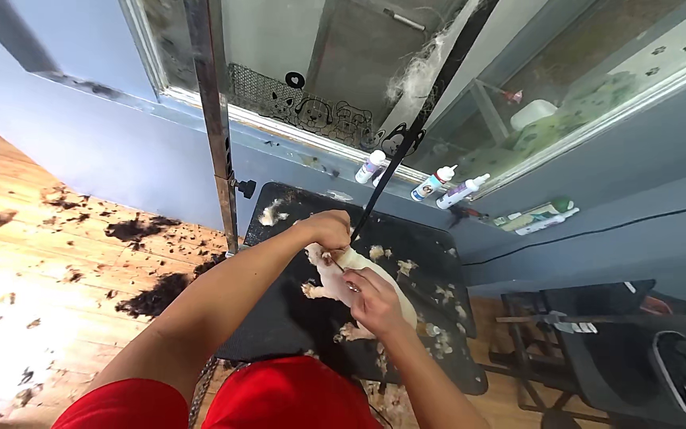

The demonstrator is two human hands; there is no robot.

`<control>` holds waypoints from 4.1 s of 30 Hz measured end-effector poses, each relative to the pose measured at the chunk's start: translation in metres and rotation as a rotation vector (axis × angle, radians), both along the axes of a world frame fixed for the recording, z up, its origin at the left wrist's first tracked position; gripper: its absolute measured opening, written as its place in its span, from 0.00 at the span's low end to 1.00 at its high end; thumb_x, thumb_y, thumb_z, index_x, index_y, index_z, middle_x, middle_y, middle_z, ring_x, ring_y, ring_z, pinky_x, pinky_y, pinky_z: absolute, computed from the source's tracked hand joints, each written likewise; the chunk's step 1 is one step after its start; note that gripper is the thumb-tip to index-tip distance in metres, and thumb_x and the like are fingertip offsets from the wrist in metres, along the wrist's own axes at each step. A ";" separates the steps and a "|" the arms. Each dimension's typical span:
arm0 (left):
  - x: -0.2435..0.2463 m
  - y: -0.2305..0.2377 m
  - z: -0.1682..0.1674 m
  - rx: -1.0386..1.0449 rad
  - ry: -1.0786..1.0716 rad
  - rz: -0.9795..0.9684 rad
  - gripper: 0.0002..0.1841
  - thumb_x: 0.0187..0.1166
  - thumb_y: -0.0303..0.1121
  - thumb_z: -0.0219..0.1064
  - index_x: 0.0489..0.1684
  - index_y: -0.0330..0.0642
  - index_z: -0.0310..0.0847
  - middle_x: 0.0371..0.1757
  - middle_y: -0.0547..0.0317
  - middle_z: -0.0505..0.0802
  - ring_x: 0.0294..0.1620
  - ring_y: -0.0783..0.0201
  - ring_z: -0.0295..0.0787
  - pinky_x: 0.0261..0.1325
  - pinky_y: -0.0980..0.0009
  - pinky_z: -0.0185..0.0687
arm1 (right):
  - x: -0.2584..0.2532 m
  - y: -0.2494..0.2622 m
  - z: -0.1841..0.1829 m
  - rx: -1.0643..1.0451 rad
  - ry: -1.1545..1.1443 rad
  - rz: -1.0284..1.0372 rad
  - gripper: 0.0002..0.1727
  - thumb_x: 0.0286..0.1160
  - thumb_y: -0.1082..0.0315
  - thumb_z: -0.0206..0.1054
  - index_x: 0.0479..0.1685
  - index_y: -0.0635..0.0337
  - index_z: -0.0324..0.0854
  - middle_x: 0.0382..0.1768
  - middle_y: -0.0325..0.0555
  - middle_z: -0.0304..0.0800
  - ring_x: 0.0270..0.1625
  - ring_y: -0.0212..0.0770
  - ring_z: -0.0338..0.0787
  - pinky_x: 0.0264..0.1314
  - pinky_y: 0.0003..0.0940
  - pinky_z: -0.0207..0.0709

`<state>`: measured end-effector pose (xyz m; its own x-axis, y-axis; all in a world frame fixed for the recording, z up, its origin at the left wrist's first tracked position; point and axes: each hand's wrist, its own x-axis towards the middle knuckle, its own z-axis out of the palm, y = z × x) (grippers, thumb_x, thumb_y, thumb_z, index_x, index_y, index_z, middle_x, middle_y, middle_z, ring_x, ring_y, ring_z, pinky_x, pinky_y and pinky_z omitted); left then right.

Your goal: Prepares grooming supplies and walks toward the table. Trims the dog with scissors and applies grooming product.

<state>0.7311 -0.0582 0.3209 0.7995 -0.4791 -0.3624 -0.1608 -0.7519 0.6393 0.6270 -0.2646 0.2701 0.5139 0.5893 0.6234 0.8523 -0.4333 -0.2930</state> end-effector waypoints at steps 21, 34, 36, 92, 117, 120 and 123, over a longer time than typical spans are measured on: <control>0.008 -0.001 -0.018 -0.072 -0.080 -0.014 0.12 0.70 0.39 0.74 0.20 0.43 0.88 0.27 0.54 0.89 0.35 0.53 0.87 0.38 0.44 0.79 | 0.004 0.063 0.055 -0.094 0.627 -0.583 0.10 0.81 0.68 0.65 0.48 0.60 0.91 0.37 0.44 0.95 0.39 0.40 0.94 0.46 0.45 0.89; 0.000 0.005 -0.023 -0.091 -0.017 0.058 0.10 0.72 0.38 0.71 0.26 0.44 0.93 0.29 0.54 0.91 0.37 0.53 0.88 0.42 0.43 0.80 | -0.003 0.063 0.022 0.146 0.564 -0.592 0.09 0.80 0.66 0.65 0.46 0.59 0.90 0.30 0.40 0.94 0.26 0.35 0.92 0.31 0.37 0.89; -0.003 0.004 -0.021 -0.069 -0.001 0.073 0.10 0.73 0.40 0.73 0.28 0.45 0.94 0.31 0.54 0.92 0.39 0.53 0.89 0.43 0.42 0.81 | 0.000 0.058 0.027 0.397 0.875 -0.650 0.08 0.84 0.67 0.65 0.50 0.61 0.87 0.30 0.45 0.95 0.24 0.40 0.95 0.30 0.40 0.94; -0.011 0.001 -0.016 -0.091 -0.016 0.109 0.10 0.74 0.41 0.73 0.29 0.46 0.94 0.34 0.55 0.92 0.42 0.54 0.89 0.47 0.45 0.82 | -0.004 0.045 0.015 0.473 0.823 -0.343 0.07 0.68 0.73 0.80 0.43 0.57 0.94 0.31 0.42 0.97 0.28 0.38 0.95 0.33 0.34 0.93; -0.011 0.007 -0.019 -0.125 -0.018 0.049 0.10 0.73 0.39 0.74 0.27 0.45 0.93 0.30 0.55 0.92 0.38 0.55 0.88 0.45 0.45 0.82 | 0.005 0.040 0.007 0.226 0.461 -0.251 0.06 0.75 0.63 0.76 0.41 0.56 0.92 0.39 0.36 0.95 0.39 0.27 0.93 0.44 0.27 0.91; -0.012 0.007 -0.019 -0.103 -0.003 0.041 0.09 0.75 0.40 0.74 0.31 0.46 0.95 0.32 0.55 0.92 0.40 0.56 0.89 0.47 0.47 0.82 | 0.006 0.032 0.004 0.019 0.317 -0.079 0.10 0.74 0.72 0.68 0.47 0.55 0.94 0.49 0.39 0.94 0.52 0.30 0.93 0.58 0.29 0.90; -0.013 0.005 -0.019 -0.077 0.002 0.040 0.09 0.76 0.40 0.73 0.31 0.46 0.94 0.31 0.56 0.92 0.38 0.56 0.89 0.46 0.47 0.82 | 0.008 0.029 0.003 -0.073 0.312 -0.017 0.16 0.64 0.79 0.68 0.44 0.52 0.95 0.46 0.39 0.94 0.46 0.31 0.93 0.52 0.30 0.90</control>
